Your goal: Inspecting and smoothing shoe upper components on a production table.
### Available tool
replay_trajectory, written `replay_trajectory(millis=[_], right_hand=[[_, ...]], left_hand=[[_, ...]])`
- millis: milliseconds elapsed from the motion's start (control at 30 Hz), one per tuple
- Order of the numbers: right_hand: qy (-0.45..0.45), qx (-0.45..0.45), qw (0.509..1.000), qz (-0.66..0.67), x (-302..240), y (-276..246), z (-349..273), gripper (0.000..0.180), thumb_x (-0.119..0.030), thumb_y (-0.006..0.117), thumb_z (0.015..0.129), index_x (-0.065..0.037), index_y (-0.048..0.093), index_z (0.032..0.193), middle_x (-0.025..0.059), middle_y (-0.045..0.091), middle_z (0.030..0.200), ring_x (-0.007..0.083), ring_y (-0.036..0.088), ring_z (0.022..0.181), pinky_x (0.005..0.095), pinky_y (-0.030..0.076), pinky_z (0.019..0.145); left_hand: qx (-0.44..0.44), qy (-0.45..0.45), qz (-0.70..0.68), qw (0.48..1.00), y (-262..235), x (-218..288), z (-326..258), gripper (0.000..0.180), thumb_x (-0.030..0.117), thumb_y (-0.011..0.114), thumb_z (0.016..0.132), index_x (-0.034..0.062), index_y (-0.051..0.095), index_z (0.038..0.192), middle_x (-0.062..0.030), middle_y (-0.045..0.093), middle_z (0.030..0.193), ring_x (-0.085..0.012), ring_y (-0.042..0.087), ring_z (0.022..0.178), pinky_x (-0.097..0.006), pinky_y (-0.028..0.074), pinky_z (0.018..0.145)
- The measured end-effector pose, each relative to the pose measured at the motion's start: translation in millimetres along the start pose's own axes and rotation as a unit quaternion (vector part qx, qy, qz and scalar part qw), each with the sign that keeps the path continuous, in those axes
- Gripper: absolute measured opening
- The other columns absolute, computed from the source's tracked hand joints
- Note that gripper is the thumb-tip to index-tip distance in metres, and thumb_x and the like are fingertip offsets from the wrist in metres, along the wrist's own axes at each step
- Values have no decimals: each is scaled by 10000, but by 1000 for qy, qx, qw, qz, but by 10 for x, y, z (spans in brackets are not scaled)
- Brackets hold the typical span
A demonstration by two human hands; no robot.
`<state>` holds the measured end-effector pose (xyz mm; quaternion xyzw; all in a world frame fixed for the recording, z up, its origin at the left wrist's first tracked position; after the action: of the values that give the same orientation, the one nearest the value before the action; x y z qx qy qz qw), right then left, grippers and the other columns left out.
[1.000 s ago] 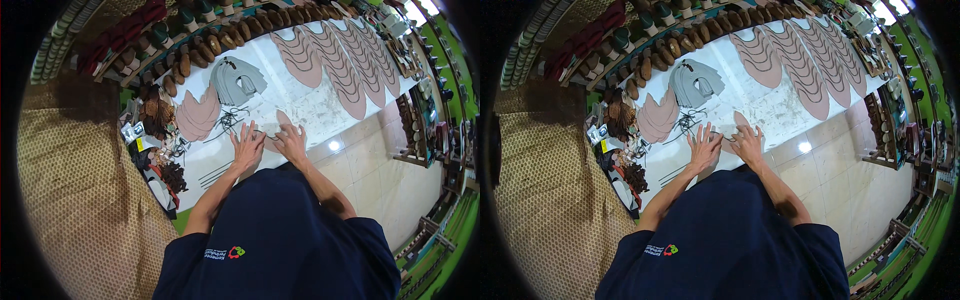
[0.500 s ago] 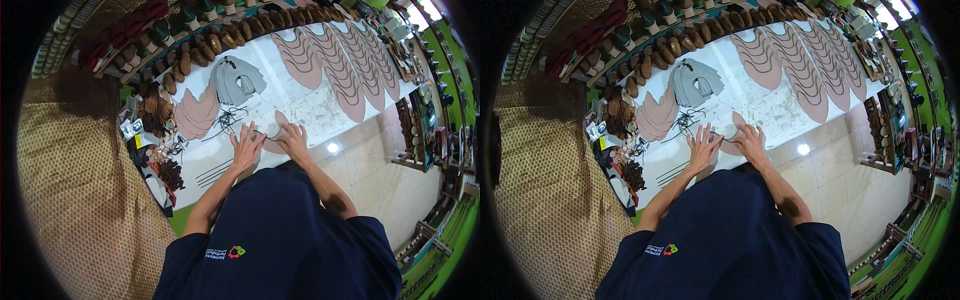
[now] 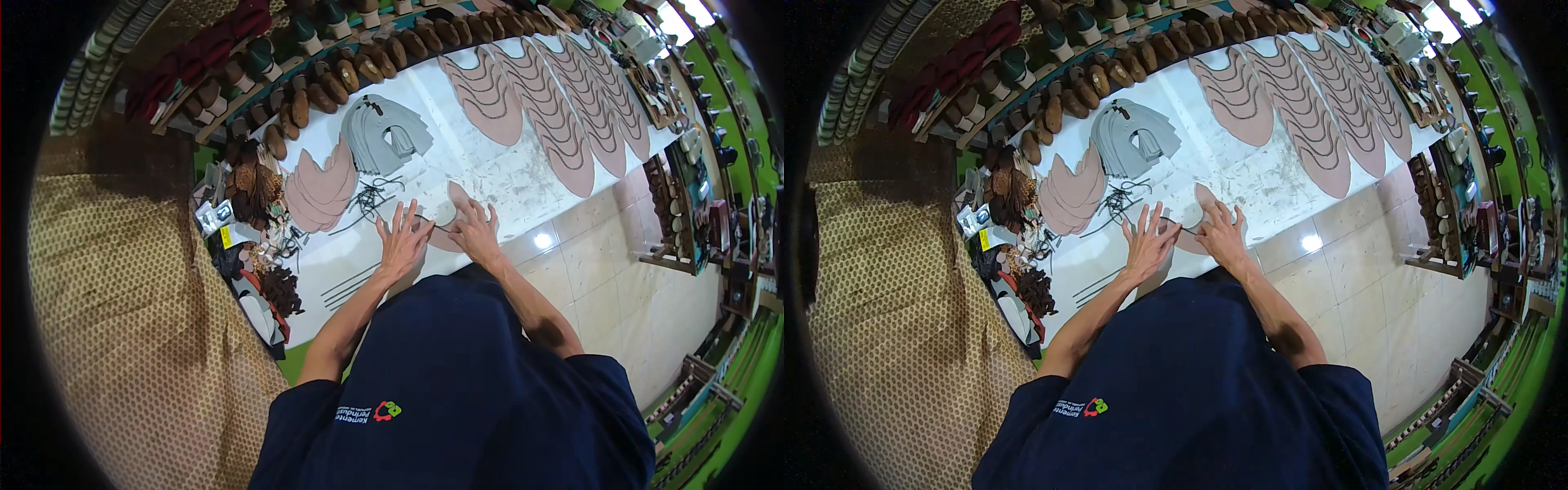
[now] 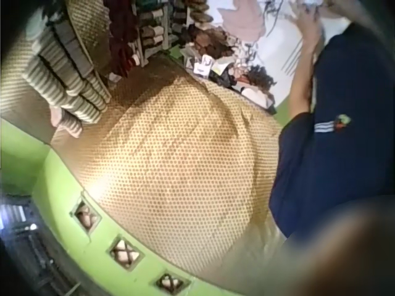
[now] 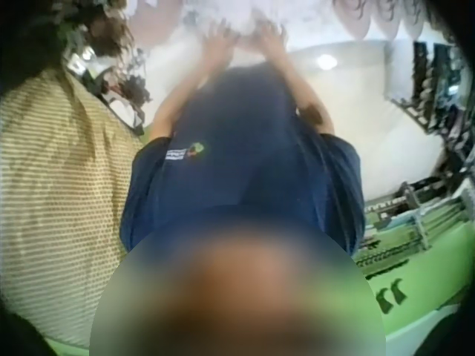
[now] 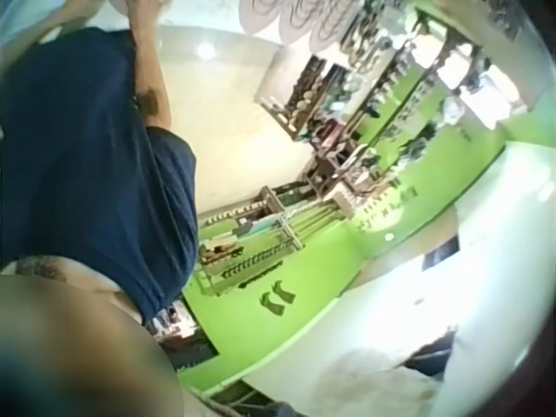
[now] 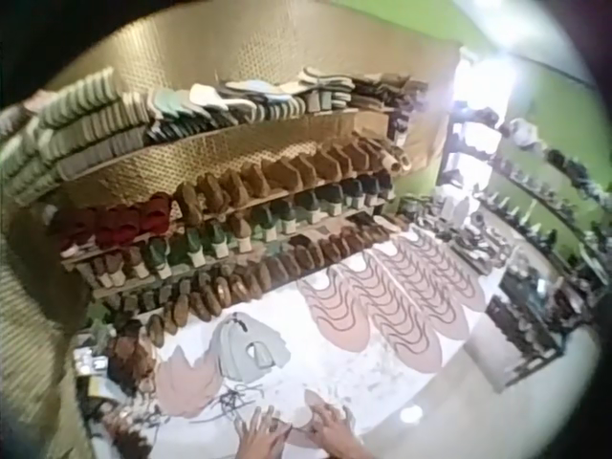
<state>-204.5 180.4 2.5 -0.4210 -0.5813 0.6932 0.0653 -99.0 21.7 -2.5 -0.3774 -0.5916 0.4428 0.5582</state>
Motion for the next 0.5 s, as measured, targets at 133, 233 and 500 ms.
replay_trajectory(millis=[133,233,500], right_hand=[[-29,-15,999,7,-103,30,-45,208,-337,745,929,-129,745,918,68,455,1598,367,297,1558,716,124,1215],[-22,-30,999,29,-186,17,-33,216,-330,726,942,-119,754,911,78,462,1597,372,276,1570,729,100,1215],[9,-12,1000,-4,-13,19,22,237,-343,693,954,-118,753,913,69,462,1603,379,290,1563,752,110,1197]], left_hand=[[0,-5,5,1000,23,-22,-20,429,318,643,1019,397,639,1440,-105,222,1767,-384,175,1610,-824,126,1126],[-3,-4,4,1000,26,-19,-11,431,306,639,1018,396,639,1439,-110,232,1763,-386,178,1610,-821,128,1127],[6,33,45,998,-7,28,13,480,287,641,1007,363,601,1479,-117,210,1767,-387,166,1615,-817,112,1134]])
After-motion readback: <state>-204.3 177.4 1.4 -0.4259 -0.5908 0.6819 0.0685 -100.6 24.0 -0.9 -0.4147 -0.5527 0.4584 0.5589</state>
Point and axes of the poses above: each hand's wrist, its own z-axis towards the middle knuckle, its own y-axis out of the palm, x = y × z, the point moved 7 cm from there along z, towards the middle knuckle
